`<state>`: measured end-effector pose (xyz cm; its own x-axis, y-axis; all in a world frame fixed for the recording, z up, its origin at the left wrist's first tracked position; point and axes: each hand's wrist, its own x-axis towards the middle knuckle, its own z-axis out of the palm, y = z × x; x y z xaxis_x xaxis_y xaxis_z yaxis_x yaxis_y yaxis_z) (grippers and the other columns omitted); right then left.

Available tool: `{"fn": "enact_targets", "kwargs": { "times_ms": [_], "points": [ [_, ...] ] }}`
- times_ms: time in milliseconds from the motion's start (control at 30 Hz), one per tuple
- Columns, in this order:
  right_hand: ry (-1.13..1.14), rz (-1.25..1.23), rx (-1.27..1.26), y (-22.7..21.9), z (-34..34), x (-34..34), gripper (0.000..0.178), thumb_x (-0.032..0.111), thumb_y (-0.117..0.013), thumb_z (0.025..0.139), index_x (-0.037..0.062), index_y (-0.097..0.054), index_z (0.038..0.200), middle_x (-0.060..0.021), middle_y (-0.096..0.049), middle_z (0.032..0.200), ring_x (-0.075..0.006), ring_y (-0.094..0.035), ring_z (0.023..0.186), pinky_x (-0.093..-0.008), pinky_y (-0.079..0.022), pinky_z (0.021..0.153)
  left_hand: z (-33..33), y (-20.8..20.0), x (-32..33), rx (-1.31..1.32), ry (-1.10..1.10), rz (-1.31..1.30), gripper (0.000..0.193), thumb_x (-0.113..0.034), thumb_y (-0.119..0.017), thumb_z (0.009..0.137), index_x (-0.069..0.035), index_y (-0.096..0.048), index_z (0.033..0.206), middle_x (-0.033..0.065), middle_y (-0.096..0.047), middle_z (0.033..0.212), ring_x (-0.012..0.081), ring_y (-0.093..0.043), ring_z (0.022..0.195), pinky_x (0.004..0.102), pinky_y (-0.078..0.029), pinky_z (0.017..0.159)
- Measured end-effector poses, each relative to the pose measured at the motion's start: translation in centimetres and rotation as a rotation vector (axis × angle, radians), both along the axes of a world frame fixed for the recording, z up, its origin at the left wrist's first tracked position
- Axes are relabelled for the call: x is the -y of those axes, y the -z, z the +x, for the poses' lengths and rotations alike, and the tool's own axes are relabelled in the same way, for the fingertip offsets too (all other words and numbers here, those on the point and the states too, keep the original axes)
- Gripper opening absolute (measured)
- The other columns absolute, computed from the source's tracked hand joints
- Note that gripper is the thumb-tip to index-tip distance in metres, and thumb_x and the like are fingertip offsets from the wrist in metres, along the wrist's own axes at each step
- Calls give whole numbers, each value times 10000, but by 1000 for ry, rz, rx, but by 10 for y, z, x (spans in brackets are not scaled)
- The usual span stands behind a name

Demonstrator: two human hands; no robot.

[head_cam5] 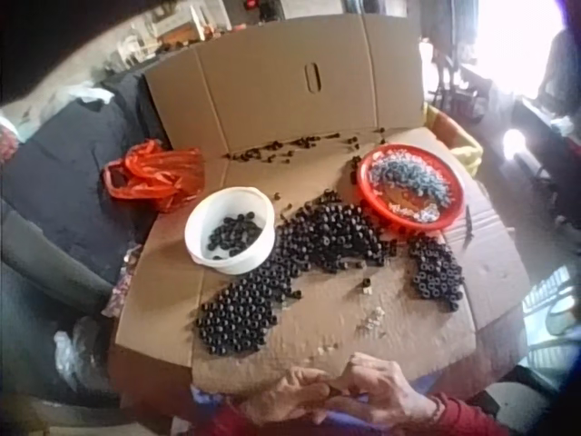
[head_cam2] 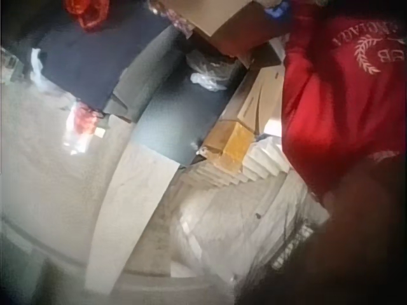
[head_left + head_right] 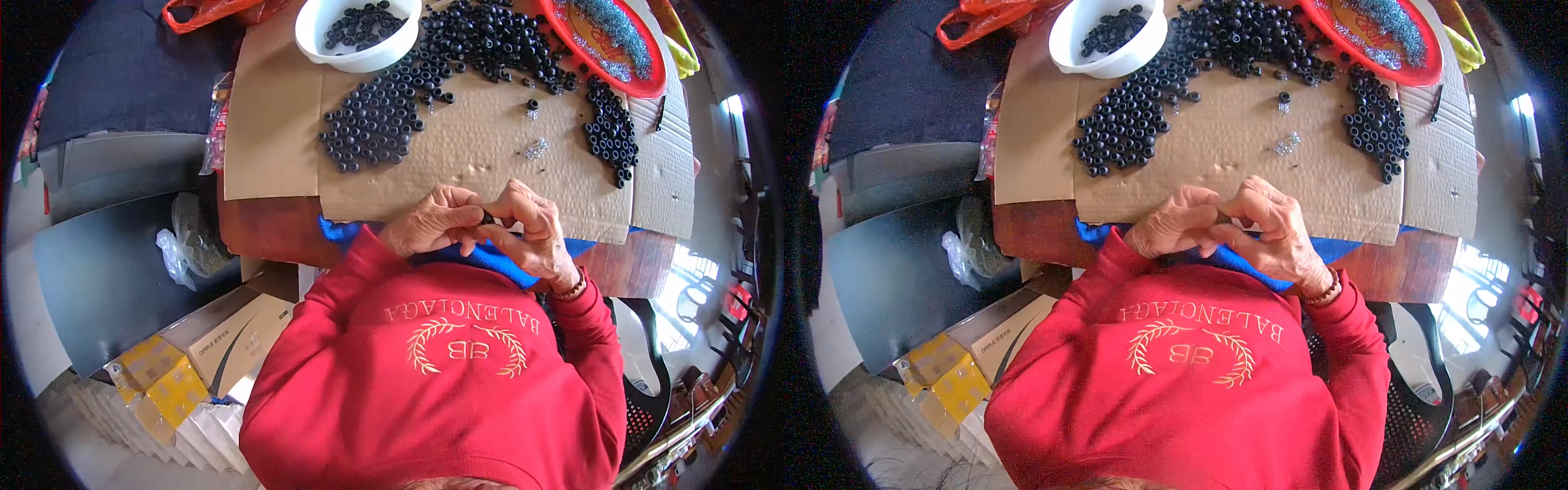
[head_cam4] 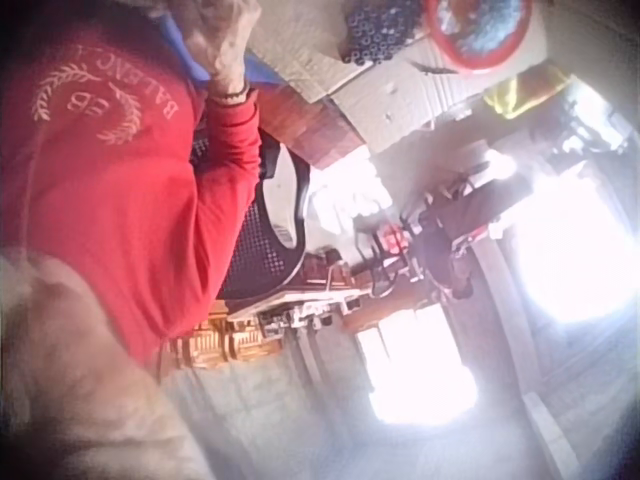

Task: The person assembles small black plastic components by hand, inserting tiny clear beads into them.

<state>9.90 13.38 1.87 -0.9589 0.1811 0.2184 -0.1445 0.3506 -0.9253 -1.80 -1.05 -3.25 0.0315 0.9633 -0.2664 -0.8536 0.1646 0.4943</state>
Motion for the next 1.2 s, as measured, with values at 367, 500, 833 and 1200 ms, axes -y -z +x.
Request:
{"fn": "enact_targets", "kwargs": {
  "times_ms": [367,500,833,1200],
  "points": [
    [62,-653,290,24,-2,11,124,44,-633,809,4,-531,866,-1,-555,769,-46,-533,725,-204,-453,630,-1,4,-2,217,-83,-17,204,-236,-561,885,-35,-561,916,28,-576,732,91,-559,617,253,-507,514],
    [44,-572,247,20,-5,13,166,88,-619,832,0,-544,951,4,-563,784,-42,-509,710,-210,-437,616,1,3,2,176,-113,11,299,-268,-589,852,-54,-539,1055,47,-584,795,106,-522,633,255,-472,507],
    [304,703,-77,36,-99,-2,124,153,-608,784,62,-609,868,-96,-545,747,-263,-565,654,-361,-458,570,-41,-35,17,-228,-590,43,121,-102,-551,847,-20,-543,935,121,-603,840,145,-576,659,274,-516,587],
    [426,867,-1,53,-110,1,112,159,-577,770,73,-505,766,-97,-542,741,-285,-570,709,-390,-461,581,-148,-64,-7,-1516,-911,-114,132,-96,-667,790,-16,-619,884,32,-620,788,74,-543,699,204,-447,668]
  ]
}}
